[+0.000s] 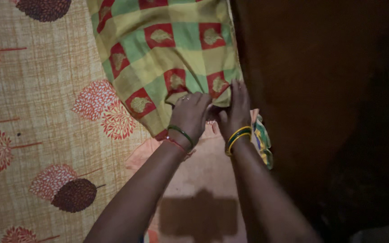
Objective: The person prepares pillows on a bed by smoothing a bedspread, arranging a frilled pillowcase, and tying the strings of a patterned pillow cover.
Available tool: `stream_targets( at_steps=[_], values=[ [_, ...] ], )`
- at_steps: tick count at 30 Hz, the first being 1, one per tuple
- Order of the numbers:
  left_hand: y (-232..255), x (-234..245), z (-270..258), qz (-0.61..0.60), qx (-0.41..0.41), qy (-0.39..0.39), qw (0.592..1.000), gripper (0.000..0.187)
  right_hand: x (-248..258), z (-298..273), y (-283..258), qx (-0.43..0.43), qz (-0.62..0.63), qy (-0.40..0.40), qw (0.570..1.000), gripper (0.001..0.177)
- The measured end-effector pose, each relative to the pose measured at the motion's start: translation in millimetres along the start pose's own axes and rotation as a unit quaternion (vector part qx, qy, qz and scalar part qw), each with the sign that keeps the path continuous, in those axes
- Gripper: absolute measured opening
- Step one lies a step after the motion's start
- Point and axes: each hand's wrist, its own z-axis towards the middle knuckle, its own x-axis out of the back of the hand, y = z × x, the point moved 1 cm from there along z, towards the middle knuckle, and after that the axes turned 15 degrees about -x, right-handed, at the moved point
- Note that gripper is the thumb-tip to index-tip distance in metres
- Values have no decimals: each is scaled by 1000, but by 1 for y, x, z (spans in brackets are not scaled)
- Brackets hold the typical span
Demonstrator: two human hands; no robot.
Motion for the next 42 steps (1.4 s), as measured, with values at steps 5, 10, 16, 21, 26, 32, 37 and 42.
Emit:
stream_targets(
  at_steps=[5, 10, 16, 21, 26, 32, 37, 42],
  values=[
    [20, 8, -12, -64, -6, -40, 997, 19, -1, 13, -12, -83, 112, -25, 990, 82],
    [30, 38, -48, 31, 90, 124, 988, 43, 0, 13, -14, -225, 421, -113, 872, 50],
    [-6, 35, -109, 61, 195, 184, 962, 63, -1, 17, -1, -122, 343, -88, 927, 27],
    [-40, 26, -119, -24, 325, 122, 938, 13, 7, 11, 0, -198, 413, -114, 882, 24],
    [-37, 68, -112, -114, 304, 220, 920, 14, 33, 28, 0, -9, 197, -94, 976, 29],
    [-16, 99, -101, 10, 161, 114, 980, 55, 45, 21, -38, -130, 260, -138, 947, 24],
    [-1, 87, -77, 71, 114, 85, 987, 99, 64, 14, -76, -125, 326, -173, 921, 17],
    [-42, 82, -50, 209, 148, 76, 964, 85, 73, 0, -105, -94, 376, -213, 897, 16]
  ],
)
